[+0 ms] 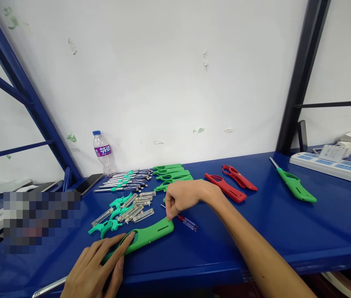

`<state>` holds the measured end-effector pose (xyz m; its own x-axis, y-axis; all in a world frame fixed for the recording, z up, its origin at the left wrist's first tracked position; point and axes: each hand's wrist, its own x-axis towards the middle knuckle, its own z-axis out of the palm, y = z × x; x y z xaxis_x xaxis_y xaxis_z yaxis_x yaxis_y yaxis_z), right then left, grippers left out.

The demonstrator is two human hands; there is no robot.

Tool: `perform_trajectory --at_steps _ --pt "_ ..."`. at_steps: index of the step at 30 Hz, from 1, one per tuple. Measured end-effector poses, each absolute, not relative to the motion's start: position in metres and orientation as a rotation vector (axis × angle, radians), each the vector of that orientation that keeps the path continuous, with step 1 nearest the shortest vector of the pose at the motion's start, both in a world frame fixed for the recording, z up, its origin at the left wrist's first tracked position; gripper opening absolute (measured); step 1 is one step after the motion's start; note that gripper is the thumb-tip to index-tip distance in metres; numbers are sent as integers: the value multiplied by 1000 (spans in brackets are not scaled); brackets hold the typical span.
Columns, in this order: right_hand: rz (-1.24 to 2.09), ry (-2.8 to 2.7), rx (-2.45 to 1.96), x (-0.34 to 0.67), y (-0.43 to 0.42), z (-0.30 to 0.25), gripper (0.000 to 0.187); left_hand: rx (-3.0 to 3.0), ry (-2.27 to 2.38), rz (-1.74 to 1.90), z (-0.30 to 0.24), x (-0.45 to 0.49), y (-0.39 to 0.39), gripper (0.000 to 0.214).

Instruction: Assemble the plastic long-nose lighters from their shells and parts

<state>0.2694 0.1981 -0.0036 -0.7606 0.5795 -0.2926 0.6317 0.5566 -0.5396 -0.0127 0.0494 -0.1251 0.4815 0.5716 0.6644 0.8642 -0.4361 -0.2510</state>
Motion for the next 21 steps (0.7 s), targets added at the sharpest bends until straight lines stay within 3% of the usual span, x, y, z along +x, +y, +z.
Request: perform_trajectory --at_steps 21 --pt "-1014 2673 1077 268 200 -6 13 -2153 -1146 -679 -125 -13 50 46"
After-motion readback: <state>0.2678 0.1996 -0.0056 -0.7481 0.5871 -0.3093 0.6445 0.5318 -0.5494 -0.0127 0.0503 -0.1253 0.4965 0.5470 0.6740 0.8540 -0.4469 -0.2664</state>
